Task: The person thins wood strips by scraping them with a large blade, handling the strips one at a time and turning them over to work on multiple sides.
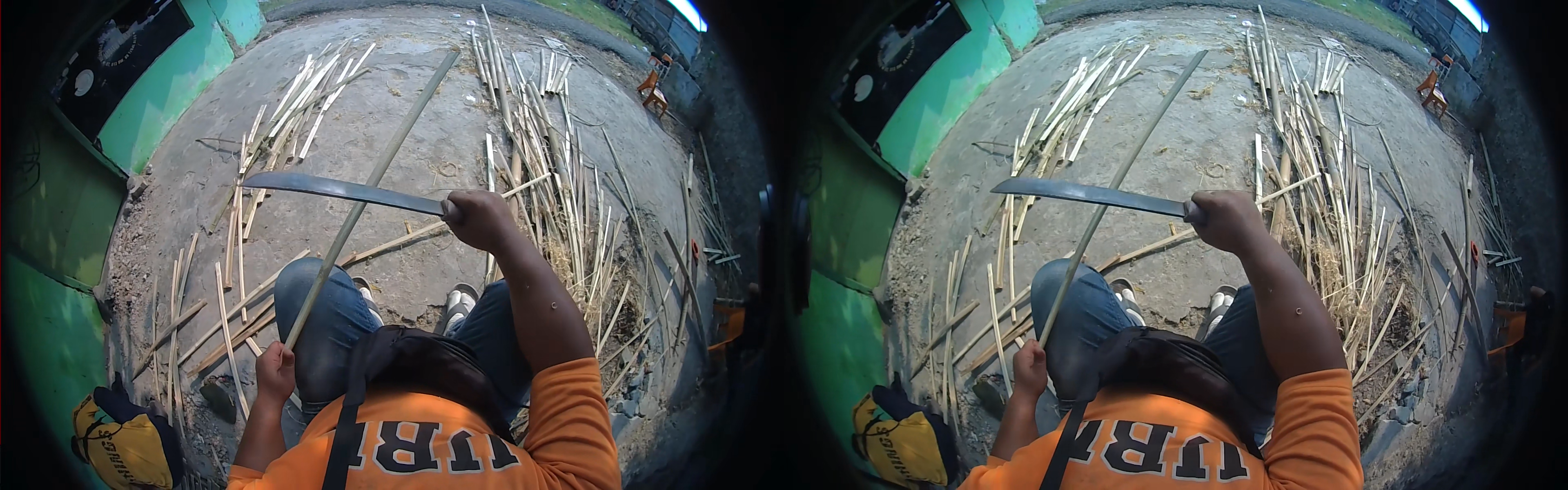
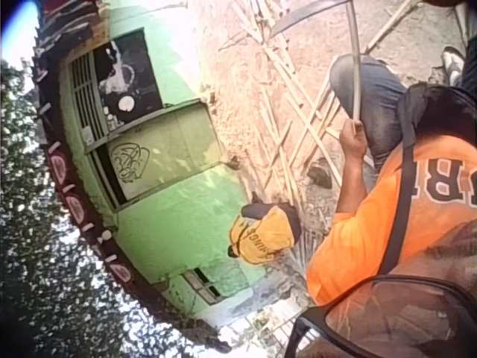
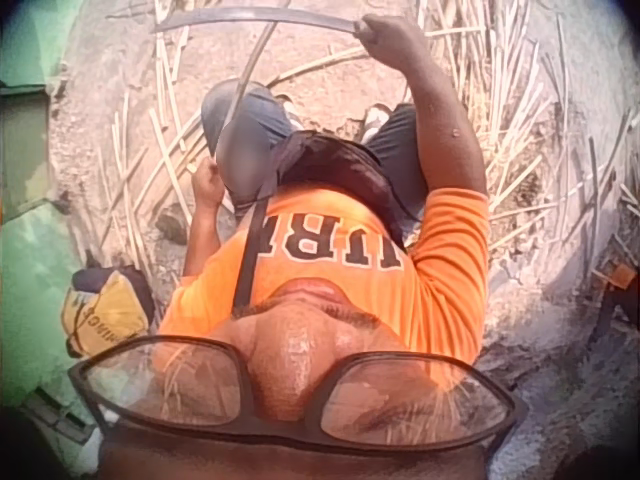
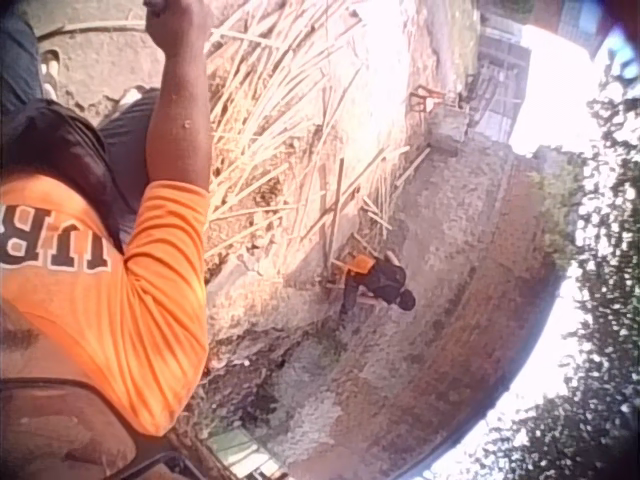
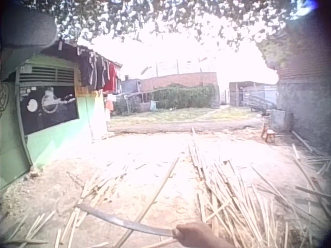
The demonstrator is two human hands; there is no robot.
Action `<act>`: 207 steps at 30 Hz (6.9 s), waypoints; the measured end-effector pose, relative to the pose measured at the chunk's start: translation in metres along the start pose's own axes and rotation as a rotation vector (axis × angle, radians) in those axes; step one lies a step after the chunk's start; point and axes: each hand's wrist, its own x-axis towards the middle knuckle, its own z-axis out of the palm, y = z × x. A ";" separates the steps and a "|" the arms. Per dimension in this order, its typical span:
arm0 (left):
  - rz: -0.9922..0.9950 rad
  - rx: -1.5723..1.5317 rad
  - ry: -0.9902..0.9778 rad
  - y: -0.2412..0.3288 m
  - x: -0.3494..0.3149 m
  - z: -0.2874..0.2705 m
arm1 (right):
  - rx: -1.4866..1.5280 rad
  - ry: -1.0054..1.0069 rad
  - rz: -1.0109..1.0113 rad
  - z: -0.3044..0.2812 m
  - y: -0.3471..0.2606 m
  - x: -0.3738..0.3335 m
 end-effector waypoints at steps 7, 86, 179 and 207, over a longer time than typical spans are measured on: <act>-0.056 0.090 -0.029 0.012 0.001 0.001 | 0.061 -0.043 -0.065 0.007 0.005 0.004; -0.158 -0.037 -0.074 0.028 -0.010 0.005 | 0.058 -0.066 -0.126 -0.013 -0.012 -0.006; -0.070 -0.029 -0.056 0.023 -0.013 0.006 | 0.220 -0.048 -0.213 -0.025 0.002 -0.003; -0.078 -0.071 -0.047 0.019 -0.014 0.008 | 0.107 0.164 -0.417 -0.018 -0.022 -0.002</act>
